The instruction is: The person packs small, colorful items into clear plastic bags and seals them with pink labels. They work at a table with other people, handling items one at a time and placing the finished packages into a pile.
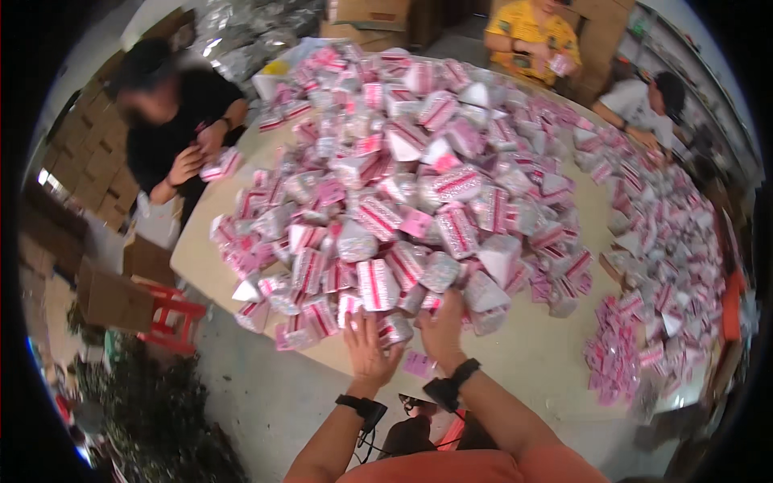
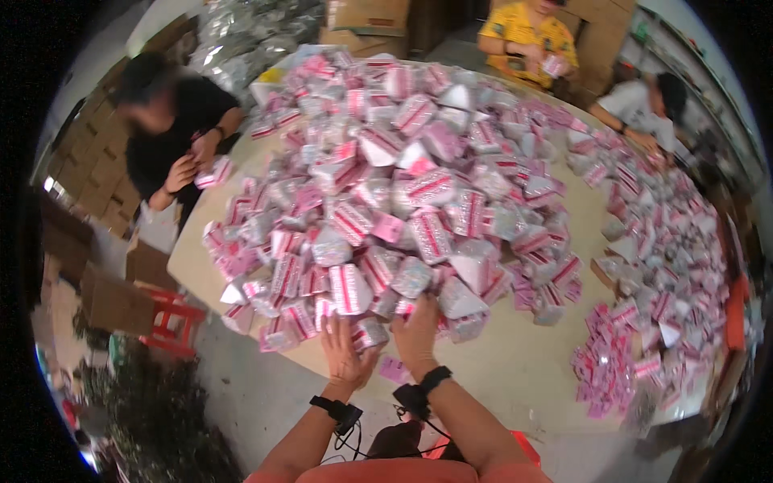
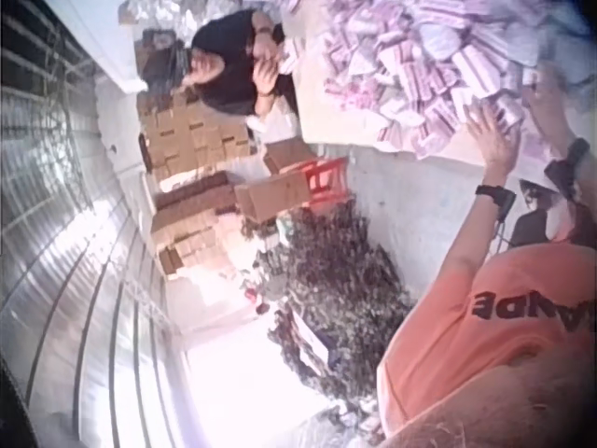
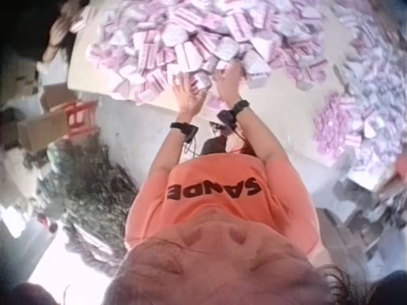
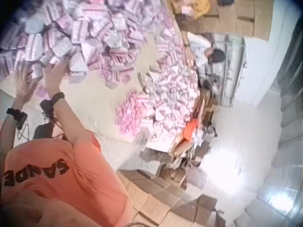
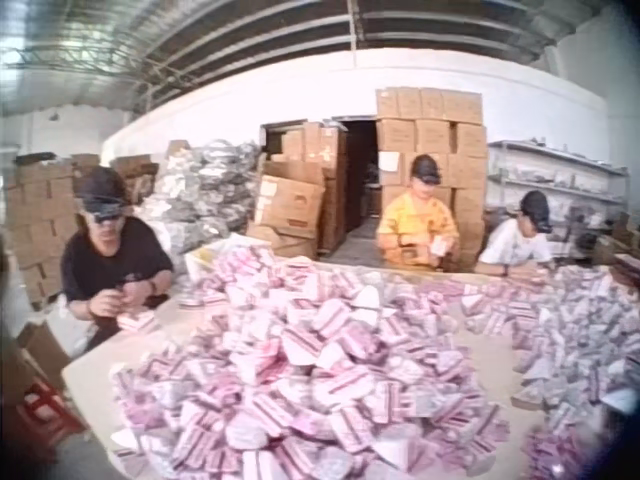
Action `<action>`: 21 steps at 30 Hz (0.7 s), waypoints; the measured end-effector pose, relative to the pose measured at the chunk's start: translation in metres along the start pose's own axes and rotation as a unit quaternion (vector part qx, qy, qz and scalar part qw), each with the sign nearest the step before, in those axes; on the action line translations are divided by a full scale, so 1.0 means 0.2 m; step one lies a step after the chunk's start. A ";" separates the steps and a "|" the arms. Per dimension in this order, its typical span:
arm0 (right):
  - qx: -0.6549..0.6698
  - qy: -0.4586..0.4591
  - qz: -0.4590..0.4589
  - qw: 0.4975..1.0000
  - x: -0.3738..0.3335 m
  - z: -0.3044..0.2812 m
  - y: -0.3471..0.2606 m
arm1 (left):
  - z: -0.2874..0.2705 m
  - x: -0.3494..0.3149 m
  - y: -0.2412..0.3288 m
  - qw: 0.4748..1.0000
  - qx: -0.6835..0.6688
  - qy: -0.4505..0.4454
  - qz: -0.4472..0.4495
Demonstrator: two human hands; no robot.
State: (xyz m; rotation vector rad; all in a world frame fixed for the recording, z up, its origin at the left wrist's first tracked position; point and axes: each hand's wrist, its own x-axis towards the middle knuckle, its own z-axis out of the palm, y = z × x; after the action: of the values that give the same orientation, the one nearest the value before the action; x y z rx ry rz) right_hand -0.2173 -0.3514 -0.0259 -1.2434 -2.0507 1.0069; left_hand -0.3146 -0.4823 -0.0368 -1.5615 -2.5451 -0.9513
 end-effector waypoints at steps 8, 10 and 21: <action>0.141 -0.109 -0.011 0.984 -0.09 -0.34 0.13 | -0.28 -0.12 -0.10 0.988 -0.072 0.123 -0.053; 0.193 -0.119 0.008 0.974 -0.11 -0.44 0.08 | -0.33 -0.15 -0.26 0.965 -0.005 0.220 -0.140; -0.261 -0.211 -0.471 0.816 -0.21 -0.10 -0.27 | -0.28 0.13 -0.72 0.822 -0.155 0.420 -0.351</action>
State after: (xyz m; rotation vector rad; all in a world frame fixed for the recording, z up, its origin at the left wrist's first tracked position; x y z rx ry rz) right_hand -0.2113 -0.3991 0.0266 -0.0251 -2.9063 0.2273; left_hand -0.4605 -0.5346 -0.0540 0.0058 -2.2670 -1.6743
